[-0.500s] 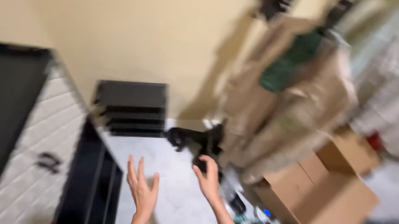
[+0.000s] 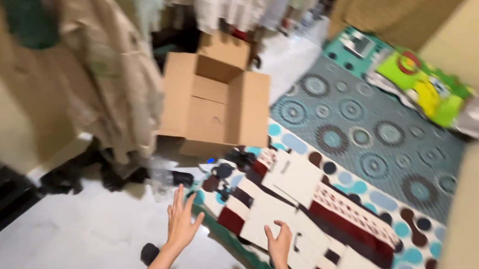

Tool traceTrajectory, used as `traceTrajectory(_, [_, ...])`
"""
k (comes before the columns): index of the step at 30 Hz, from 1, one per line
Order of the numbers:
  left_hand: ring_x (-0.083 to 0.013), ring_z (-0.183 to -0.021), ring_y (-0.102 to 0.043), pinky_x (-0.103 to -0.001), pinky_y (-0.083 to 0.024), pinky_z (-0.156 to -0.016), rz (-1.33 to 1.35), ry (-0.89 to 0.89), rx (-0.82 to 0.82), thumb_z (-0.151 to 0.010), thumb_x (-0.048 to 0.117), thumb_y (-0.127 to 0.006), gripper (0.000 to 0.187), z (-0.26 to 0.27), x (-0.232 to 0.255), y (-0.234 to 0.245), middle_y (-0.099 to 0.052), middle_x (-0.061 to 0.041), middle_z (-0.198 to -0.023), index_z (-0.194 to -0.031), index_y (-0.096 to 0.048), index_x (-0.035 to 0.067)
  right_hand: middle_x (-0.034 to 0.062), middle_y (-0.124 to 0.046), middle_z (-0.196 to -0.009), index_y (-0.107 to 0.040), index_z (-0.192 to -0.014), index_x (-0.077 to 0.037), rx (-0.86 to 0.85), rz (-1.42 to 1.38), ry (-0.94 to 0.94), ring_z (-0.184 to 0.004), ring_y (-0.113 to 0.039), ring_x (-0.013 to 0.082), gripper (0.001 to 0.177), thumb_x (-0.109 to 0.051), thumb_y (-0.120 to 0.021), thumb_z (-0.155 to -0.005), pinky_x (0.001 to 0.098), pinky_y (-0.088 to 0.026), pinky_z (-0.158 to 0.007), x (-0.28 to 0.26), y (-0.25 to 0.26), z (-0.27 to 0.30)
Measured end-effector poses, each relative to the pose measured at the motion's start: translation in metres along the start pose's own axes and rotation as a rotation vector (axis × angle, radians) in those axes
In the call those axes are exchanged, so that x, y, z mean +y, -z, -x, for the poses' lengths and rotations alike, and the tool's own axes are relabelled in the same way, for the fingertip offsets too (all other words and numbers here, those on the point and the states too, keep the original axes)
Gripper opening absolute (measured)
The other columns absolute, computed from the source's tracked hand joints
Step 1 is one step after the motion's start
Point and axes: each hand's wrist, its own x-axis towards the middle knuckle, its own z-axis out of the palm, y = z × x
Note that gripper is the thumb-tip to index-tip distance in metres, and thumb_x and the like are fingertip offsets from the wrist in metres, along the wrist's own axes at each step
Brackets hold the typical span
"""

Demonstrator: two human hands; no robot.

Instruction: Assembling the doors of a plastic storage cabinet by attaching handles and preparing panels.

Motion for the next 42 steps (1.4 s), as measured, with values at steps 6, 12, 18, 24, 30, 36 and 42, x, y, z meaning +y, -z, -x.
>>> traceTrajectory(6, [-0.039, -0.153, -0.015, -0.067, -0.025, -0.114, -0.029, -0.065, -0.301, -0.083, 0.03, -0.078, 0.068, 0.027, 0.034, -0.064, -0.013, -0.018, -0.167, -0.142, -0.049, 0.012, 0.0172, -0.068, -0.117, -0.066, -0.114, -0.004, 0.112, 0.106, -0.167, -0.115, -0.056, 0.0368, 0.046, -0.035, -0.079, -0.082, 0.0445, -0.044, -0.102, 0.089, 0.047, 0.05])
traceTrajectory(12, [-0.0371, -0.154, -0.014, -0.067, -0.029, -0.112, -0.157, -0.05, -0.537, -0.083, 0.03, -0.078, 0.072, 0.029, 0.017, -0.117, -0.012, -0.019, -0.166, -0.144, -0.046, 0.01, 0.0188, -0.069, -0.108, -0.069, -0.107, -0.004, 0.124, 0.148, -0.256, -0.108, -0.06, 0.0379, 0.041, -0.032, -0.081, -0.079, 0.0455, -0.047, -0.096, 0.148, 0.039, 0.063])
traceTrajectory(18, [-0.0391, -0.152, -0.021, -0.064, -0.035, -0.111, -0.28, -0.001, -0.694, -0.087, 0.033, -0.075, 0.066, 0.006, -0.028, -0.187, -0.025, -0.022, -0.161, -0.143, -0.048, 0.009, 0.0186, -0.071, -0.103, -0.071, -0.102, -0.006, 0.049, 0.102, -0.31, -0.102, -0.065, 0.0357, 0.034, -0.029, -0.08, -0.079, 0.0444, -0.051, -0.092, 0.214, -0.015, 0.048])
traceTrajectory(24, [-0.0399, -0.144, -0.034, -0.057, -0.04, -0.109, -0.317, -0.006, -0.733, -0.087, 0.029, -0.073, 0.061, -0.013, -0.095, -0.252, -0.042, -0.021, -0.148, -0.14, -0.049, 0.01, 0.0179, -0.07, -0.1, -0.071, -0.099, -0.005, -0.104, 0.135, -0.156, -0.103, -0.063, 0.0371, 0.029, -0.023, -0.08, -0.077, 0.0452, -0.05, -0.092, 0.261, -0.106, 0.004])
traceTrajectory(30, [-0.0405, -0.116, -0.06, -0.049, -0.049, -0.1, -0.066, -0.06, -0.522, -0.085, 0.02, -0.069, 0.04, -0.027, -0.175, -0.384, -0.062, -0.021, -0.125, -0.123, -0.062, 0.007, 0.0136, -0.068, -0.108, -0.073, -0.094, -0.008, -0.206, 0.232, 0.195, -0.108, -0.057, 0.0362, 0.014, -0.017, -0.073, -0.084, 0.0439, -0.048, -0.095, 0.285, -0.238, -0.056])
traceTrajectory(36, [-0.0433, -0.095, -0.068, -0.051, -0.054, -0.088, 0.144, -0.088, -0.33, -0.088, 0.014, -0.064, 0.019, -0.067, -0.236, -0.555, -0.071, -0.024, -0.094, -0.1, -0.071, 0.0, 0.018, -0.058, -0.111, -0.068, -0.102, -0.001, -0.118, 0.541, 0.37, -0.106, -0.053, 0.0355, 0.032, -0.014, -0.074, -0.073, 0.0502, -0.045, -0.08, 0.278, -0.314, -0.122])
traceTrajectory(42, [-0.0387, -0.072, -0.073, -0.047, -0.059, -0.071, 0.255, -0.011, -0.462, -0.085, 0.011, -0.065, 0.019, -0.111, -0.28, -0.635, -0.072, -0.026, -0.075, -0.082, -0.079, -0.002, 0.0143, -0.057, -0.107, -0.068, -0.087, -0.005, -0.09, 0.414, 0.281, -0.106, -0.052, 0.0323, 0.021, -0.019, -0.079, -0.076, 0.0498, -0.043, -0.084, 0.314, -0.345, -0.155])
